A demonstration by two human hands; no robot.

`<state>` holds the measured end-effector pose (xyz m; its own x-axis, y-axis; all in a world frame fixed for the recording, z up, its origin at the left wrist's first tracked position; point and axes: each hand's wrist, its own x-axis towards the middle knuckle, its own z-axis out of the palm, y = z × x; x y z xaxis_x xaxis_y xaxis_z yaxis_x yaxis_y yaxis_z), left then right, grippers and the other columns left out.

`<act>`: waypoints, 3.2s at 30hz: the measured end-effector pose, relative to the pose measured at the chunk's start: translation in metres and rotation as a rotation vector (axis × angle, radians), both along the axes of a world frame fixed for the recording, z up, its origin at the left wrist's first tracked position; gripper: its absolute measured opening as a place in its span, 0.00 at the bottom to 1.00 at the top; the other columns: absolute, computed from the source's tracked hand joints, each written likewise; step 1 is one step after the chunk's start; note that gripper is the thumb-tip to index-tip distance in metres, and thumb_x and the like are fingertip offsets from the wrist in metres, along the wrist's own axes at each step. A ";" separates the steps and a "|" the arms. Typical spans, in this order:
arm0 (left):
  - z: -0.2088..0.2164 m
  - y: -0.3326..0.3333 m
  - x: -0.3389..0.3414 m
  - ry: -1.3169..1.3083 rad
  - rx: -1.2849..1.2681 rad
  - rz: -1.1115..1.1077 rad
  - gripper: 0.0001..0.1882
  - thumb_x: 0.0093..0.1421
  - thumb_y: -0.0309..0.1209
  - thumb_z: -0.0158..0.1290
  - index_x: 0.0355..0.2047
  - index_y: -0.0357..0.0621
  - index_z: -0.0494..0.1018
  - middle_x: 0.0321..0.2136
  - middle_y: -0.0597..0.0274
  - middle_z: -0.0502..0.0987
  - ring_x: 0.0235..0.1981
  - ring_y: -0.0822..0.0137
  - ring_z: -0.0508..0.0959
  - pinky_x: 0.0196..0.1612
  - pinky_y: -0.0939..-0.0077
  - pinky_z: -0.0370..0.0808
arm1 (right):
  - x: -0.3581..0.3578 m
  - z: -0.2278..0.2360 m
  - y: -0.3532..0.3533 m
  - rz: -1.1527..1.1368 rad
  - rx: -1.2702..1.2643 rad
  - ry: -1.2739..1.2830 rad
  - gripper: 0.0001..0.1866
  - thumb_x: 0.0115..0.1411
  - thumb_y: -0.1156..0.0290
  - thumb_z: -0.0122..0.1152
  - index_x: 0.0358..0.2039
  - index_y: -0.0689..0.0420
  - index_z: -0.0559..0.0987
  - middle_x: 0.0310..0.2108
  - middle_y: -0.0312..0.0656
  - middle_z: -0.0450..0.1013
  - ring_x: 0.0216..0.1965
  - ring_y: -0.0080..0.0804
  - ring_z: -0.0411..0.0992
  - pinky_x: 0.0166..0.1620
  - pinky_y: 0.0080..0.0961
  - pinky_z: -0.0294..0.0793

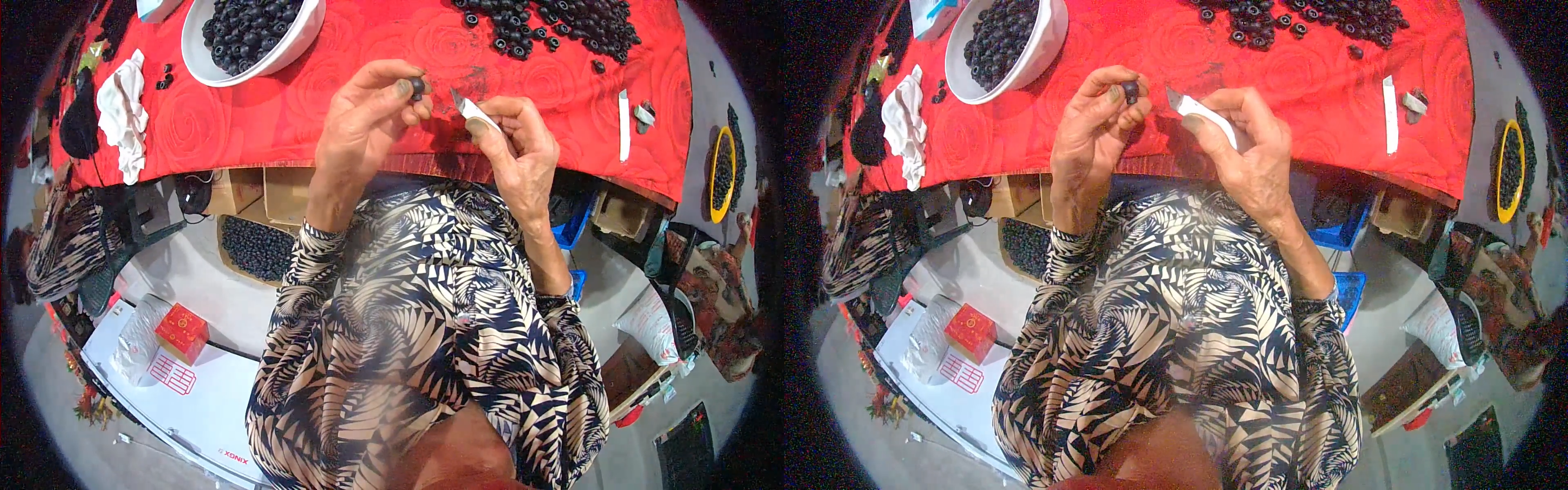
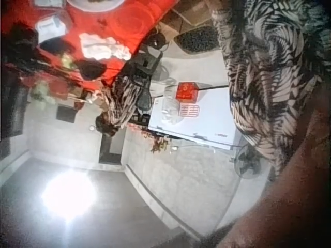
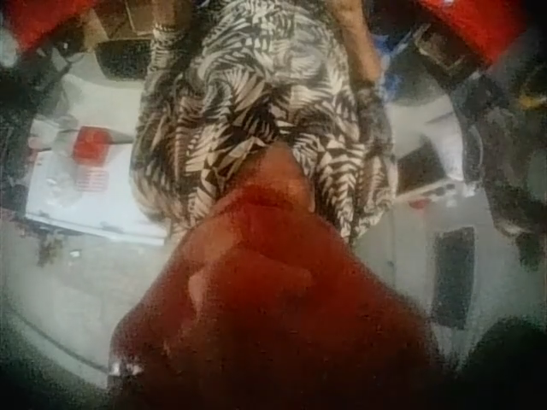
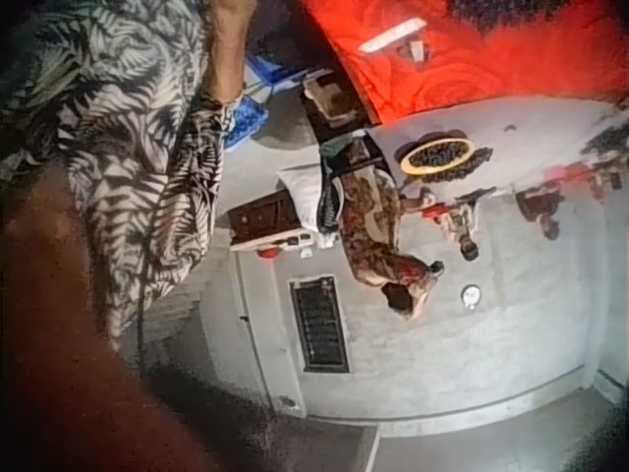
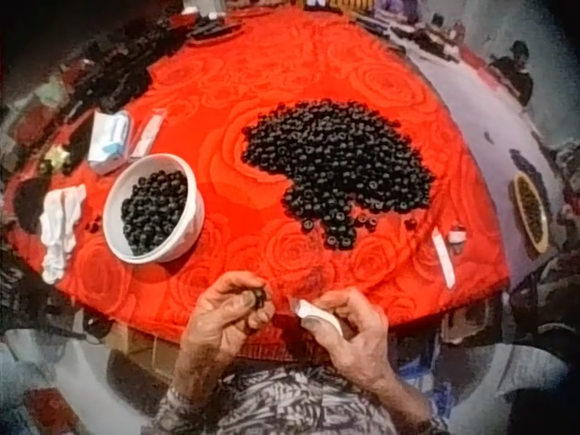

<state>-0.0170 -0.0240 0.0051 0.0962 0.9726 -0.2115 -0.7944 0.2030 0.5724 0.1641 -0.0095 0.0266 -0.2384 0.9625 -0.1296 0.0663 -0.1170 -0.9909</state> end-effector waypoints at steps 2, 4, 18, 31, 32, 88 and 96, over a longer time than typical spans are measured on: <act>0.002 0.000 0.001 0.054 0.012 0.015 0.09 0.56 0.22 0.47 0.37 0.34 0.69 0.31 0.53 0.73 0.29 0.67 0.74 0.34 0.81 0.72 | 0.001 0.001 0.000 0.014 0.012 0.016 0.09 0.51 0.77 0.59 0.32 0.64 0.71 0.27 0.39 0.73 0.29 0.20 0.70 0.33 0.16 0.70; 0.005 0.000 0.004 0.087 0.015 0.026 0.09 0.56 0.21 0.47 0.38 0.34 0.69 0.30 0.53 0.73 0.29 0.67 0.74 0.34 0.81 0.72 | 0.002 0.003 0.001 0.012 0.033 -0.014 0.09 0.51 0.76 0.59 0.32 0.63 0.71 0.27 0.39 0.73 0.29 0.20 0.70 0.33 0.16 0.70; -0.003 0.000 0.013 0.057 0.006 0.013 0.11 0.52 0.20 0.50 0.38 0.36 0.69 0.34 0.57 0.73 0.36 0.69 0.72 0.39 0.78 0.69 | 0.001 0.007 0.005 0.085 0.370 -0.132 0.11 0.47 0.74 0.62 0.31 0.61 0.72 0.24 0.44 0.74 0.25 0.30 0.75 0.27 0.22 0.72; -0.002 -0.003 0.016 0.051 0.012 0.018 0.11 0.53 0.20 0.49 0.38 0.36 0.68 0.35 0.56 0.72 0.37 0.68 0.72 0.42 0.75 0.69 | 0.000 0.003 0.004 0.099 0.451 -0.190 0.11 0.47 0.74 0.62 0.30 0.61 0.72 0.23 0.44 0.73 0.24 0.35 0.75 0.26 0.26 0.73; -0.003 -0.003 0.016 0.048 0.020 0.008 0.11 0.53 0.20 0.49 0.38 0.36 0.68 0.35 0.56 0.72 0.37 0.68 0.72 0.42 0.75 0.69 | 0.000 0.003 0.003 0.098 0.434 -0.186 0.11 0.47 0.74 0.61 0.30 0.61 0.72 0.23 0.44 0.73 0.24 0.35 0.75 0.27 0.26 0.73; -0.007 -0.016 -0.001 -0.113 0.022 -0.166 0.08 0.53 0.23 0.51 0.34 0.36 0.68 0.33 0.54 0.72 0.26 0.75 0.68 0.27 0.88 0.64 | 0.026 -0.001 0.034 -0.351 0.537 -0.166 0.09 0.50 0.77 0.61 0.32 0.62 0.71 0.22 0.36 0.71 0.22 0.18 0.69 0.24 0.15 0.68; -0.005 -0.010 0.004 -0.136 -0.072 -0.085 0.13 0.56 0.24 0.49 0.43 0.36 0.68 0.34 0.55 0.72 0.31 0.72 0.71 0.34 0.86 0.69 | 0.024 -0.001 0.020 -0.240 0.328 -0.071 0.11 0.50 0.75 0.61 0.33 0.63 0.71 0.27 0.38 0.73 0.28 0.18 0.69 0.31 0.13 0.68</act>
